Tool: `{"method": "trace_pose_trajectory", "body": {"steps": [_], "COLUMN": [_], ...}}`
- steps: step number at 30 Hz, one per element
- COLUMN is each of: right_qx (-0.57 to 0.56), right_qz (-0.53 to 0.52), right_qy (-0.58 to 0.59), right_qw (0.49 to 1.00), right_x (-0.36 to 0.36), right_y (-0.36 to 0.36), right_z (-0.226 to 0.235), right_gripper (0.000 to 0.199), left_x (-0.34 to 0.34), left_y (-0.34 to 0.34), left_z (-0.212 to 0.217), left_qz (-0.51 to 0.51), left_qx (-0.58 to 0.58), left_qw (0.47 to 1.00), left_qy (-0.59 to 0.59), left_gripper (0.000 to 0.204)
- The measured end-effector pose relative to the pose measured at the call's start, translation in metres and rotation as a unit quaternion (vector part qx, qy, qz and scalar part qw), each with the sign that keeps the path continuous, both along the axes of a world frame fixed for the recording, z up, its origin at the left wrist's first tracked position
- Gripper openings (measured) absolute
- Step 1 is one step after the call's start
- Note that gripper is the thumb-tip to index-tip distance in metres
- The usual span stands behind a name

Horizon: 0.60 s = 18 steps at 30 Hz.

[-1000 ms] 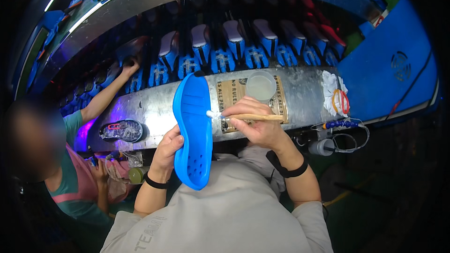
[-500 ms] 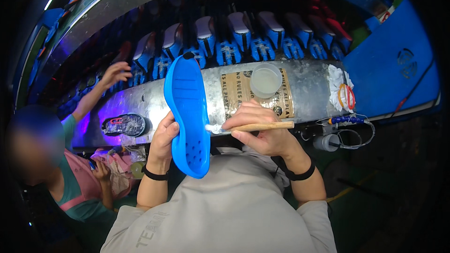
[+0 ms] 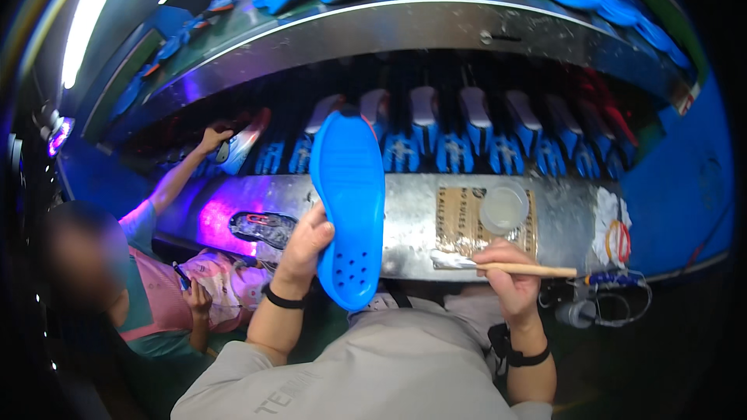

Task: Applying glue or primer to blue shoe soles using a brush at a factory workstation.

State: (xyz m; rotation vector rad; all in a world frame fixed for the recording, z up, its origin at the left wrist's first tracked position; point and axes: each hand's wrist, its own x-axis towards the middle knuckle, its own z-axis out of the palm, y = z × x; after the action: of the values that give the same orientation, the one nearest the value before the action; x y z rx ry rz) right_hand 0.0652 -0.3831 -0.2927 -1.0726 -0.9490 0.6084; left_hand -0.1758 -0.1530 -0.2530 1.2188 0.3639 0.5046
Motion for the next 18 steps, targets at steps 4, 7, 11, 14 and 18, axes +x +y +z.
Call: {"method": "trace_pose_trajectory", "body": {"steps": [4, 7, 11, 14, 18], "right_qx": [-0.018, -0.029, -0.034, -0.039, -0.049], "right_qz": [-0.008, -0.012, -0.003, -0.021, -0.068], "right_qy": [0.020, 0.022, 0.021, 0.039, 0.046], "right_qw": [1.000, 0.999, 0.999, 0.998, 0.995], "right_x": [-0.006, -0.004, -0.003, -0.002, 0.011], "right_y": [-0.004, -0.004, -0.004, -0.005, -0.013], "right_z": [-0.006, -0.011, -0.016, -0.017, -0.034], "right_gripper": [0.022, 0.025, 0.026, 0.024, 0.021], "left_x": [0.009, 0.037, 0.024, 0.008, 0.007], "left_y": [0.051, 0.114, 0.271, 0.324, 0.336], "left_z": [0.093, 0.179, 0.228, 0.220, 0.214], "left_qz": [0.123, 0.110, 0.204, 0.462, 0.414], "left_qx": [0.198, 0.236, 0.094, 0.217, 0.237], "left_qw": [0.972, 0.956, 0.968, 0.846, 0.848], "left_qy": [-0.026, -0.132, -0.111, 0.155, 0.232], "left_gripper": [0.069, 0.059, 0.047, 0.053, 0.053]}}
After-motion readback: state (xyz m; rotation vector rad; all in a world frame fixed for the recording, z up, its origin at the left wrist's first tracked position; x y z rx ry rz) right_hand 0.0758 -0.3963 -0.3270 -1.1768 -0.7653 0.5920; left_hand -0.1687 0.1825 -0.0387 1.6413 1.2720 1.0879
